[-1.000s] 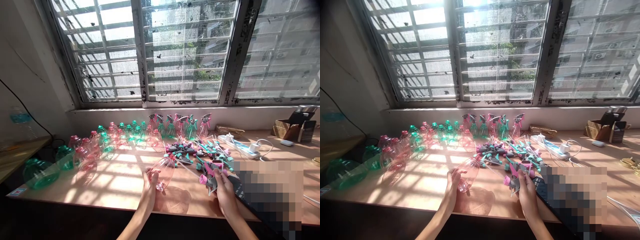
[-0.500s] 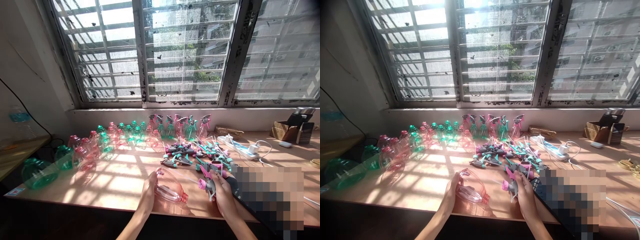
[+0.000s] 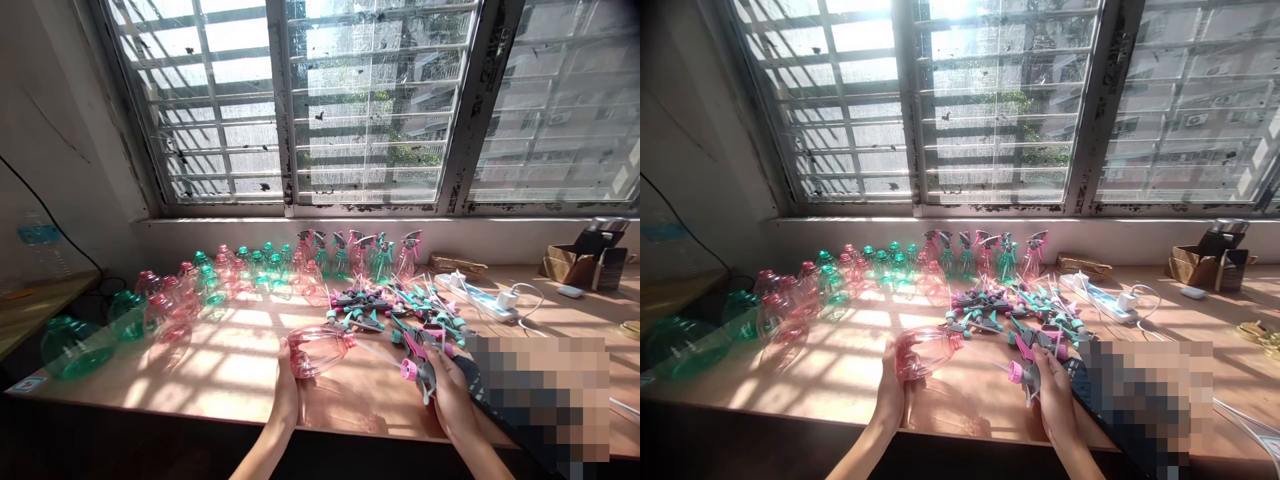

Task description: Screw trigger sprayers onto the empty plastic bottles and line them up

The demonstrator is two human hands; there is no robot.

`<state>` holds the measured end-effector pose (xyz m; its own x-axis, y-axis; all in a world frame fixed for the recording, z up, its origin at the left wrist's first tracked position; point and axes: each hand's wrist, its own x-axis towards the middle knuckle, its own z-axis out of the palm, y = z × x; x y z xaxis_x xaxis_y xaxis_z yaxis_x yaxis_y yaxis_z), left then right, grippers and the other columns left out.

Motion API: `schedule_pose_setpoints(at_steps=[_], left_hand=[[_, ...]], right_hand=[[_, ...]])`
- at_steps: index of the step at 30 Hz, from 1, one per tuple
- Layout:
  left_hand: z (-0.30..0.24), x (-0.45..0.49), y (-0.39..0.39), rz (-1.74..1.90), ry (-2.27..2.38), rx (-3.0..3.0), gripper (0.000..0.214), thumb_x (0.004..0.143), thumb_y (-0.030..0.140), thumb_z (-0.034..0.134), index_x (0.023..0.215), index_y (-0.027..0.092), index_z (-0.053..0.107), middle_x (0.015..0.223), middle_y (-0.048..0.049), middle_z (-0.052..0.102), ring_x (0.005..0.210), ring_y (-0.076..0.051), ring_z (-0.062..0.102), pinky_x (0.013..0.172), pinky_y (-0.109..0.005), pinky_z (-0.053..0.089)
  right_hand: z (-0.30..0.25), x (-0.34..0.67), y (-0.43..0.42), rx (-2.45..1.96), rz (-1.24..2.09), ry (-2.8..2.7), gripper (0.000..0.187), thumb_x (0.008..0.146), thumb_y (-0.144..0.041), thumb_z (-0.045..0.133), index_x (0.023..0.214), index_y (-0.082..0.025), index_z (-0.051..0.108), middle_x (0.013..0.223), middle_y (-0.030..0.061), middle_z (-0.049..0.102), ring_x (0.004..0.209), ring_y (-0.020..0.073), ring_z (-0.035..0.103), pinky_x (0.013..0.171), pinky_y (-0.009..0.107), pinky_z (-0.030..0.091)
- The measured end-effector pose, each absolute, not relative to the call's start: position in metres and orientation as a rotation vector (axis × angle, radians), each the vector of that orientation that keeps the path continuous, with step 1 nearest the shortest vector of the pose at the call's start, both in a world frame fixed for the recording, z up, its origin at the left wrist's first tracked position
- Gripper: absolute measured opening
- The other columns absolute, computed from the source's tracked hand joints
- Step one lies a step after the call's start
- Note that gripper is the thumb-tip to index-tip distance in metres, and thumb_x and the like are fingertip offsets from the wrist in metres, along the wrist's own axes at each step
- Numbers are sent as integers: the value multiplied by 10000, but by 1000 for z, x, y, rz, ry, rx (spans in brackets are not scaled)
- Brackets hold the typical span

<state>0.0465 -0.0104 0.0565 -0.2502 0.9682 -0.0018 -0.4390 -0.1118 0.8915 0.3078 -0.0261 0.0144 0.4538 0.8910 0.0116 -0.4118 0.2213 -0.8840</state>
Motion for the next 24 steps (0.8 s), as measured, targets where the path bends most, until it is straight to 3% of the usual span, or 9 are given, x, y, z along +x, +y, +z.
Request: schedule_pose_setpoints(at_steps=[5,9,14,18,21,24], left_hand=[[55,43,-11,1610,1037,887,591,883,758,493,973,220,723,656,37,534,555,-128,513,519,-212,477],[53,40,-15,1503,1104,1142,517,890,695,560,1072,245,738,771,5,575,764,-202,553,712,-278,494],[51,41,-22,1274,1080,1400,545,822,616,716,1251,283,679,944,-31,643,880,-248,586,769,-330,495],[46,44,-24,1185,1051,1428,672,863,578,698,1451,327,491,1154,-58,620,952,-238,629,797,-349,550],[40,42,-24,1098,949,1454,877,858,548,729,1582,383,261,1543,-100,445,1271,-288,571,1040,-421,523],[36,38,-23,968,857,1492,909,884,478,736,1611,395,199,1690,-97,273,1440,-337,465,1164,-479,443]], right_hand=[[17,307,-27,-980,995,-592,508,657,-585,899,927,-206,694,541,-106,524,451,65,451,374,122,414],[20,303,-28,-1011,1036,-729,451,705,-584,865,866,-222,647,517,-116,481,414,73,436,370,158,411],[28,297,-35,-1066,1012,-1031,460,813,-569,781,1082,-239,608,527,-105,535,396,100,456,375,193,377],[29,297,-35,-1112,969,-1056,535,833,-570,760,1189,-221,564,533,-89,577,424,123,483,400,211,388],[22,299,-31,-1113,940,-1041,439,865,-584,722,1075,-215,607,546,-85,544,444,111,453,399,203,351],[10,303,-26,-1081,993,-1123,421,879,-581,711,1045,-206,618,535,-73,567,410,99,432,392,208,302]])
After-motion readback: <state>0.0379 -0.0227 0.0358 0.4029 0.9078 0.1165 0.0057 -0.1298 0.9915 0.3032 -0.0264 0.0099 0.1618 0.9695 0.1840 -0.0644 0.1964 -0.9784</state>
